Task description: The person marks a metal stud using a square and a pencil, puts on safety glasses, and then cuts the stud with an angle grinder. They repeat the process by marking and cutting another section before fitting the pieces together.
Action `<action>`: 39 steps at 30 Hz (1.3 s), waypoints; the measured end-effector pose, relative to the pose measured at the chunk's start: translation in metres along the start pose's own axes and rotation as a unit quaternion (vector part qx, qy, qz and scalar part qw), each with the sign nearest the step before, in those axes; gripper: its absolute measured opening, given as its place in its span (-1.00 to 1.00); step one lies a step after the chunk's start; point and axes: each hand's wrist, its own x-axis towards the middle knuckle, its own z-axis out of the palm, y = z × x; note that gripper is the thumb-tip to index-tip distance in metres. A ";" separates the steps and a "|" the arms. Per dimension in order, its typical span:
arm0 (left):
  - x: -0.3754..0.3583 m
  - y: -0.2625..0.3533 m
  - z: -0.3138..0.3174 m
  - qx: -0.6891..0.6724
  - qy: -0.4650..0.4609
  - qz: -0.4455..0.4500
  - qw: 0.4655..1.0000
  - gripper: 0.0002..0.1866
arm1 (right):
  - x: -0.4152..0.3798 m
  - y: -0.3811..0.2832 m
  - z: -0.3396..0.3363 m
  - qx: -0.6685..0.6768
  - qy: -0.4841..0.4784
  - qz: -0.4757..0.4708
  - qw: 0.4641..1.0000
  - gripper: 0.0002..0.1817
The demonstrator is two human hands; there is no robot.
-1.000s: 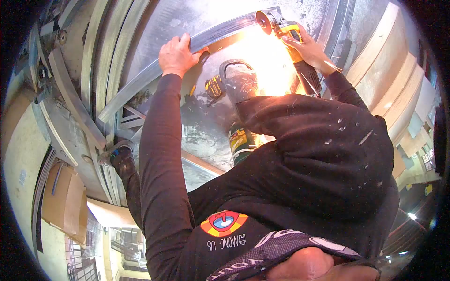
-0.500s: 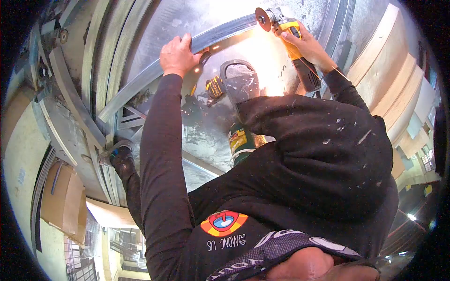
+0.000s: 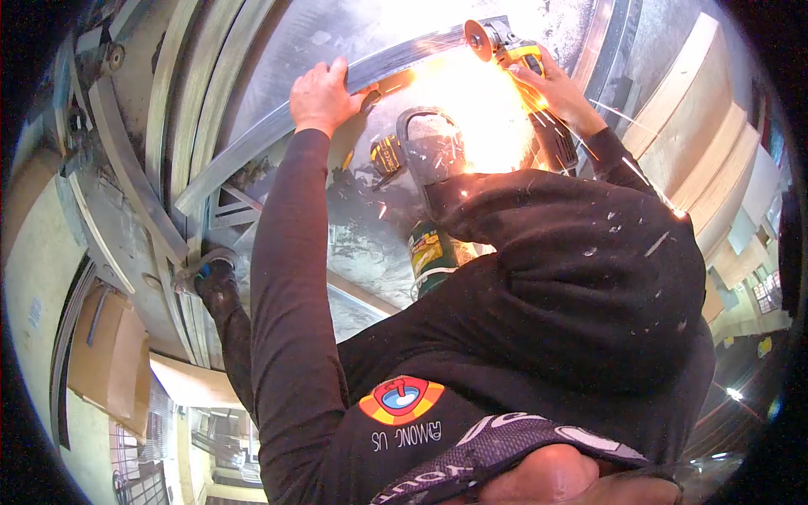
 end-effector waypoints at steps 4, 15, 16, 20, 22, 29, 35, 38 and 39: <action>0.001 -0.004 0.003 -0.010 0.015 0.025 1.000 -0.31 | 0.007 0.000 -0.003 -0.033 0.012 0.007 0.999 -0.36; 0.001 -0.002 0.002 -0.013 0.018 0.022 1.000 -0.32 | 0.002 -0.013 0.002 -0.008 0.009 0.011 1.000 -0.34; 0.001 -0.002 0.002 -0.008 0.007 0.018 1.000 -0.33 | 0.001 -0.010 0.001 -0.008 0.009 0.011 1.000 -0.34; 0.000 -0.006 0.007 -0.005 0.008 0.023 1.000 -0.34 | 0.000 -0.007 0.001 0.016 -0.015 0.018 1.000 -0.32; -0.001 -0.008 0.008 -0.025 0.000 0.026 0.999 -0.35 | 0.001 -0.005 0.000 0.007 -0.006 0.008 1.000 -0.32; 0.000 0.001 -0.001 0.000 -0.024 -0.005 1.000 -0.35 | 0.011 -0.012 -0.004 -0.001 -0.023 0.051 0.998 -0.37; 0.001 0.000 0.000 0.008 -0.031 -0.007 0.999 -0.35 | 0.008 -0.007 -0.001 0.010 -0.012 -0.010 1.000 -0.39; 0.001 -0.004 0.002 -0.010 0.010 0.026 1.000 -0.29 | 0.008 0.006 -0.001 0.042 0.001 0.004 0.999 -0.36; 0.000 -0.004 0.003 -0.014 0.018 0.031 0.999 -0.30 | 0.013 0.016 -0.003 0.000 0.000 0.001 1.000 -0.35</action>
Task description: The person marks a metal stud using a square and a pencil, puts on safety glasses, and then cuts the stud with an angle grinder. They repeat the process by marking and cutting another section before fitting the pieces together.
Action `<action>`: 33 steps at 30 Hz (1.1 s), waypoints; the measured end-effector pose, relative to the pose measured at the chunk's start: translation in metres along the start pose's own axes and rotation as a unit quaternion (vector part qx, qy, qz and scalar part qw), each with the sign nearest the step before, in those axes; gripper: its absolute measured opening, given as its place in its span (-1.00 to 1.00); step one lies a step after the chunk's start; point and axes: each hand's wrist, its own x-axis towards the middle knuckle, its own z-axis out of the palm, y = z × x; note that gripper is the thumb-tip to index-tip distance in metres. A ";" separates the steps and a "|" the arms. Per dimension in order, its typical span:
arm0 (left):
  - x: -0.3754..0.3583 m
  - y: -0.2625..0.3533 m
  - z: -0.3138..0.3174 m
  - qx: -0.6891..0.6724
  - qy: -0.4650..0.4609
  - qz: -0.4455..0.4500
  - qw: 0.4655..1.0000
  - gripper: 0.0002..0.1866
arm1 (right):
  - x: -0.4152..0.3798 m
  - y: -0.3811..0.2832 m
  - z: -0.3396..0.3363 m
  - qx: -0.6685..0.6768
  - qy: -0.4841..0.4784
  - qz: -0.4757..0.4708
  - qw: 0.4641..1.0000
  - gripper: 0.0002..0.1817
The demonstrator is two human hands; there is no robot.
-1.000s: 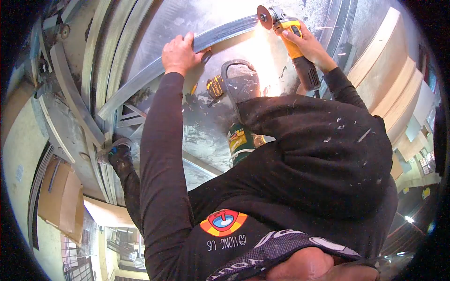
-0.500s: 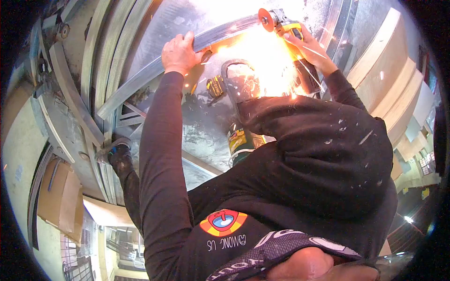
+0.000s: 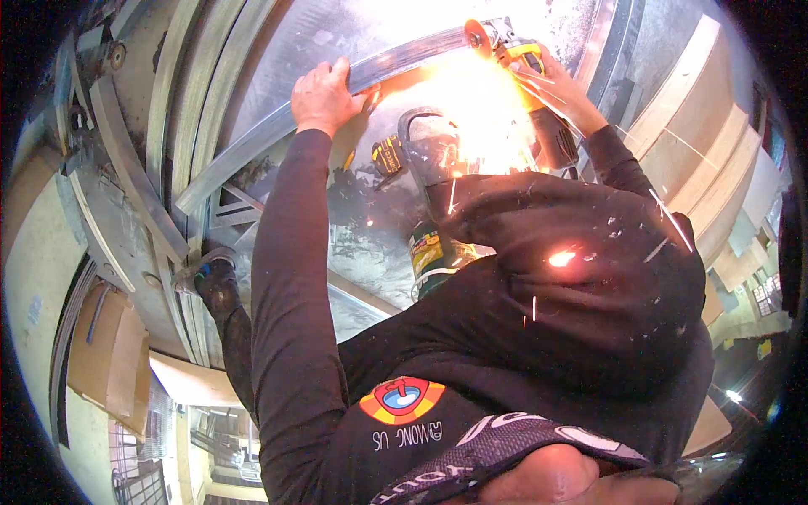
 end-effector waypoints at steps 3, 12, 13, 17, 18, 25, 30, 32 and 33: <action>-0.001 -0.002 0.006 0.000 0.012 0.007 1.000 -0.31 | 0.000 -0.005 0.001 -0.028 0.003 -0.014 1.000 -0.33; 0.000 0.000 0.003 0.008 -0.008 -0.007 1.000 -0.32 | 0.003 -0.018 0.004 0.015 0.003 -0.015 1.000 -0.37; -0.001 -0.001 0.003 0.012 -0.012 -0.003 1.000 -0.31 | 0.006 -0.010 0.004 0.043 0.000 -0.042 0.998 -0.37; -0.001 -0.001 0.001 0.011 -0.010 0.002 1.000 -0.30 | 0.006 -0.002 0.000 -0.021 -0.004 -0.032 0.999 -0.37; 0.000 0.001 -0.001 0.008 -0.018 -0.008 1.000 -0.31 | 0.003 -0.005 -0.001 -0.046 0.004 -0.013 0.999 -0.33; 0.002 0.004 -0.011 -0.035 -0.001 -0.021 0.999 -0.50 | -0.015 -0.030 -0.002 0.050 0.018 -0.008 0.999 -0.35; 0.007 0.011 -0.020 -0.021 -0.026 -0.049 0.998 -0.61 | -0.030 -0.032 -0.006 0.097 0.045 -0.029 0.994 -0.37; 0.010 0.015 -0.021 -0.039 -0.078 -0.073 0.993 -0.65 | -0.035 -0.029 -0.008 0.102 0.048 -0.027 0.993 -0.38; 0.011 0.017 -0.022 -0.038 -0.079 -0.070 0.994 -0.65 | -0.036 -0.026 -0.008 0.086 0.049 -0.043 0.994 -0.37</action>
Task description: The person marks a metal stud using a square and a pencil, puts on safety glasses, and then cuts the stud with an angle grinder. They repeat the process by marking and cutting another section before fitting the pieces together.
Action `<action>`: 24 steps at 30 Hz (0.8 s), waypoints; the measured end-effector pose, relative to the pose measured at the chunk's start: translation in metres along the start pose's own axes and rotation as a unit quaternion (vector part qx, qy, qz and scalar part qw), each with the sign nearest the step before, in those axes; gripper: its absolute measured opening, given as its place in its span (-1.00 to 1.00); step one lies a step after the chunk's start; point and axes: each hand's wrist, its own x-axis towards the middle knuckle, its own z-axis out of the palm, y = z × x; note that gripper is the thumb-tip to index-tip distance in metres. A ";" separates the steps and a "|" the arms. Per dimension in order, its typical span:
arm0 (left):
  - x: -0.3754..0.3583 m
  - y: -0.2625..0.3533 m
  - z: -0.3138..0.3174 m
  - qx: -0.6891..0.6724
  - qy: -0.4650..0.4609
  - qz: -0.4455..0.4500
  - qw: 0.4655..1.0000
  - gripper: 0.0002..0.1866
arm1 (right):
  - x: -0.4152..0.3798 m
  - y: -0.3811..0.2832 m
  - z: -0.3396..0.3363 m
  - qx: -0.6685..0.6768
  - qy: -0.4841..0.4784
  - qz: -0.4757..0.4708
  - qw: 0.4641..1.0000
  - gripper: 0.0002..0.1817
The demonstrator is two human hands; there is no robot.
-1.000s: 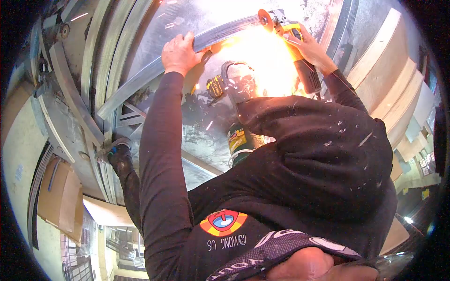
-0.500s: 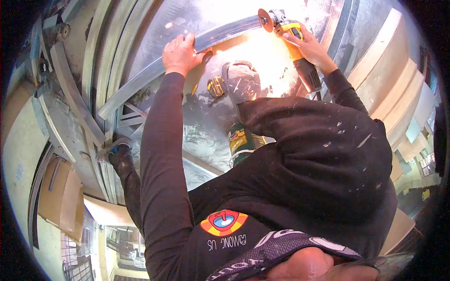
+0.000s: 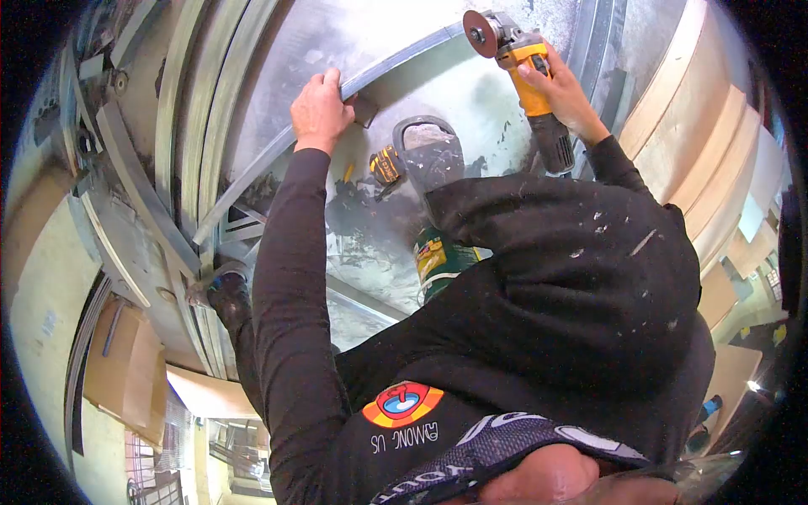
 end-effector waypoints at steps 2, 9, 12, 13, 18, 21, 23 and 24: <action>0.001 -0.002 0.004 0.027 -0.017 -0.003 0.999 -0.68 | -0.003 0.002 0.003 -0.012 0.000 -0.017 1.000 -0.37; -0.001 -0.009 0.012 0.047 -0.019 0.026 0.998 -0.60 | 0.002 0.019 0.002 -0.068 -0.038 0.008 0.997 -0.21; -0.002 -0.010 0.013 0.044 -0.013 0.033 0.998 -0.59 | 0.005 0.021 0.002 -0.091 -0.040 -0.002 0.995 -0.19; -0.003 -0.009 0.013 0.041 -0.005 0.037 0.998 -0.59 | 0.005 0.021 0.002 -0.112 -0.034 -0.011 0.993 -0.18; -0.004 -0.009 0.011 0.037 -0.002 0.043 0.998 -0.59 | 0.008 0.025 0.001 -0.133 -0.027 -0.013 0.991 -0.17; -0.003 -0.009 0.013 0.031 0.005 0.044 0.999 -0.61 | 0.008 0.022 0.001 -0.143 -0.032 -0.014 0.989 -0.17; -0.003 -0.008 0.013 0.035 0.003 0.041 0.999 -0.65 | 0.008 0.022 0.002 -0.137 -0.039 0.000 0.990 -0.17; -0.003 -0.008 0.012 0.035 0.003 0.041 0.999 -0.65 | 0.009 0.023 0.002 -0.129 -0.039 -0.002 0.991 -0.17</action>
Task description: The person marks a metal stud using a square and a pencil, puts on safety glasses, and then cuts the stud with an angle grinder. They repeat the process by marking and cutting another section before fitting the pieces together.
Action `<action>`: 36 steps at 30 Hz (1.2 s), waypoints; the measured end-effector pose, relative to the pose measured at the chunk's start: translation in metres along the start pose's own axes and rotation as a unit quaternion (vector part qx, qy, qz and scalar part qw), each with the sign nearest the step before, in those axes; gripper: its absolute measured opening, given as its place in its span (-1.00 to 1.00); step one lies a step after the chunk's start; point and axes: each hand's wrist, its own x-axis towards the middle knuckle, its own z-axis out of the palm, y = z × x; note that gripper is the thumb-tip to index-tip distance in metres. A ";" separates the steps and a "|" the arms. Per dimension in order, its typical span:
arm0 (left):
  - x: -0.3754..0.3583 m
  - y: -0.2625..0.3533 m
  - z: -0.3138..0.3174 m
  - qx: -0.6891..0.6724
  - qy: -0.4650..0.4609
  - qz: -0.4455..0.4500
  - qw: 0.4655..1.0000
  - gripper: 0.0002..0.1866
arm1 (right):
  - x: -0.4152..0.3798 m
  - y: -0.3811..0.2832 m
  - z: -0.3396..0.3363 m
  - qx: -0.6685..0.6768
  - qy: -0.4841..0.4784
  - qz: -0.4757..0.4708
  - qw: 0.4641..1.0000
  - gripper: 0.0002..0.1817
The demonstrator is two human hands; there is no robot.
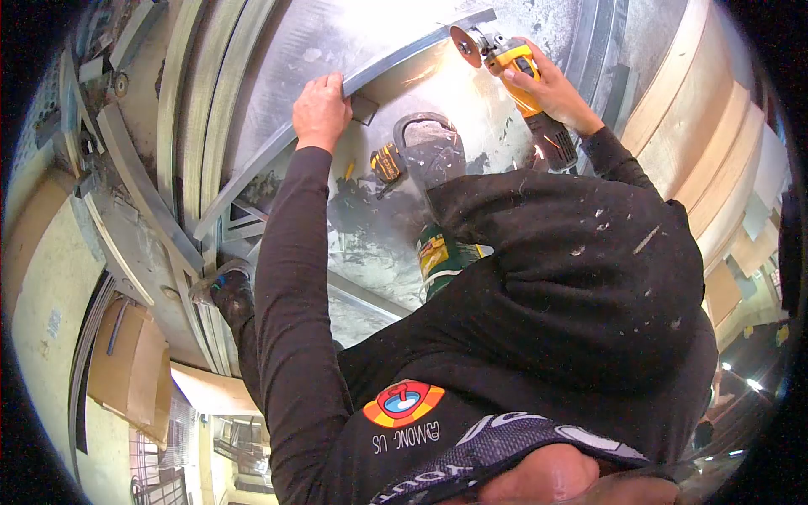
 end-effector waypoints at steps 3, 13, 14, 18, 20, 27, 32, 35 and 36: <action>-0.001 0.000 0.000 -0.003 0.005 0.002 1.000 -0.68 | 0.000 -0.007 0.001 0.000 0.009 -0.008 1.000 -0.18; 0.000 -0.003 0.005 0.016 0.014 0.010 1.000 -0.66 | 0.010 0.010 0.006 0.096 -0.002 -0.009 0.995 -0.20; 0.000 -0.003 0.006 0.015 0.021 0.013 1.000 -0.66 | 0.011 0.015 0.006 0.095 -0.002 -0.010 0.995 -0.20; 0.000 -0.003 0.008 0.015 0.021 0.011 1.000 -0.67 | 0.008 0.004 0.005 0.020 0.011 -0.022 1.000 -0.23; 0.000 -0.004 0.010 0.006 0.028 0.014 0.999 -0.67 | 0.002 -0.016 0.005 0.033 0.004 -0.025 0.999 -0.23; -0.001 -0.003 0.004 0.011 0.010 0.008 1.000 -0.69 | 0.013 0.014 0.005 0.044 0.002 -0.017 0.999 -0.19; 0.002 -0.004 0.008 0.014 0.017 0.006 1.000 -0.68 | 0.011 0.009 0.002 -0.032 0.009 -0.020 0.999 -0.15; 0.002 -0.004 0.008 0.014 0.009 -0.002 1.000 -0.67 | 0.011 0.001 0.006 -0.043 0.030 0.001 0.999 -0.23; 0.001 -0.004 0.008 0.014 0.008 -0.003 1.000 -0.67 | 0.012 -0.004 0.006 -0.009 0.022 -0.001 1.000 -0.20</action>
